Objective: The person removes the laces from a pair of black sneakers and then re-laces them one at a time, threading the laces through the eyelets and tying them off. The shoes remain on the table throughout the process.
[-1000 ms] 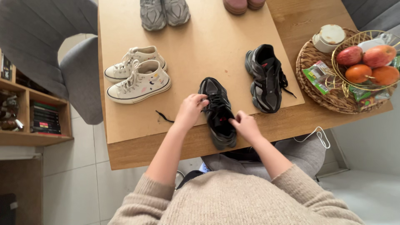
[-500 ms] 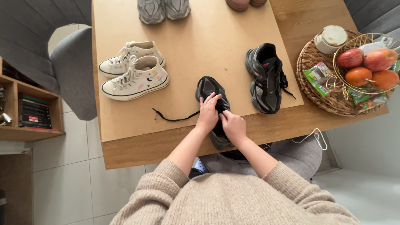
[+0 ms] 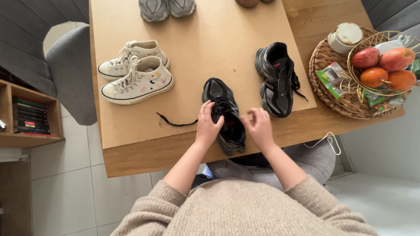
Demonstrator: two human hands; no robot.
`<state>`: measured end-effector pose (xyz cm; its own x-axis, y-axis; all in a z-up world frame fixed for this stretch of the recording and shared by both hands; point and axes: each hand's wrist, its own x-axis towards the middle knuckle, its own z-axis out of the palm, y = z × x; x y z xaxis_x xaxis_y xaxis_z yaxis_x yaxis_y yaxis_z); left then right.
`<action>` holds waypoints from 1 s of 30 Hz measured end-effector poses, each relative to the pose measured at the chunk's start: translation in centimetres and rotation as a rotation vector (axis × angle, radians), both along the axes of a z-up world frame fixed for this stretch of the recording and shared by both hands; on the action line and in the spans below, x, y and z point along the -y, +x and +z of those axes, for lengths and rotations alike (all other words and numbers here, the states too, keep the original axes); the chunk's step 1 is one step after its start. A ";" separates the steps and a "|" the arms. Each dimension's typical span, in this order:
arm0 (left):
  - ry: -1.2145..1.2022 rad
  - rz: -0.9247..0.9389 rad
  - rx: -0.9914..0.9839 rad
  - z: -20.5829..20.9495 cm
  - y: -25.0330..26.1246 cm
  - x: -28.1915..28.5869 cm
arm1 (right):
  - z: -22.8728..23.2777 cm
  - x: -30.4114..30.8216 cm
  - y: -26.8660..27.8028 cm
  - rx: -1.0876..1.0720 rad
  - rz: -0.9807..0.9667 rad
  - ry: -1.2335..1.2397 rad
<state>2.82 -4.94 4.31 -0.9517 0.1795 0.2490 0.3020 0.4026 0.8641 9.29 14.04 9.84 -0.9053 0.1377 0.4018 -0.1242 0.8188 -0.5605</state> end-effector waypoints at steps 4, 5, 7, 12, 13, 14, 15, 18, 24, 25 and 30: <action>-0.199 0.039 -0.022 -0.2 1.0 0.3 | -1.8 0.9 -2.5 0.050 0.105 0.162; -0.216 0.042 0.030 -0.4 0.9 0.3 | -2.3 0.7 -3.0 0.077 0.110 0.130; -0.250 0.047 0.131 -0.5 0.2 0.5 | -3.1 -0.1 -3.9 0.129 0.120 0.064; -0.302 0.025 0.109 0.1 -0.7 1.8 | -4.0 -1.0 -2.8 0.242 0.042 -0.250; -0.317 0.005 0.032 0.7 -0.8 2.0 | -3.9 -0.8 -2.7 0.223 0.041 -0.268; -0.295 0.005 0.031 1.3 -0.9 2.2 | -3.7 -0.6 -2.6 0.254 0.030 -0.269; -0.274 0.002 0.033 1.9 -0.6 2.5 | -3.4 -0.3 -2.3 0.288 0.016 -0.270; -0.303 -0.041 0.058 4.4 -0.7 4.0 | -1.6 0.1 -1.8 0.326 0.050 -0.251; -0.201 -0.231 0.133 10.1 -3.1 5.6 | 3.8 2.5 -4.3 -0.219 0.410 0.075; -0.162 -0.263 0.086 10.9 -3.4 5.5 | 4.5 3.0 -5.4 -0.257 0.508 0.062; 0.072 -0.239 0.159 14.3 -5.5 7.0 | 6.2 2.6 -10.3 0.221 0.430 -0.335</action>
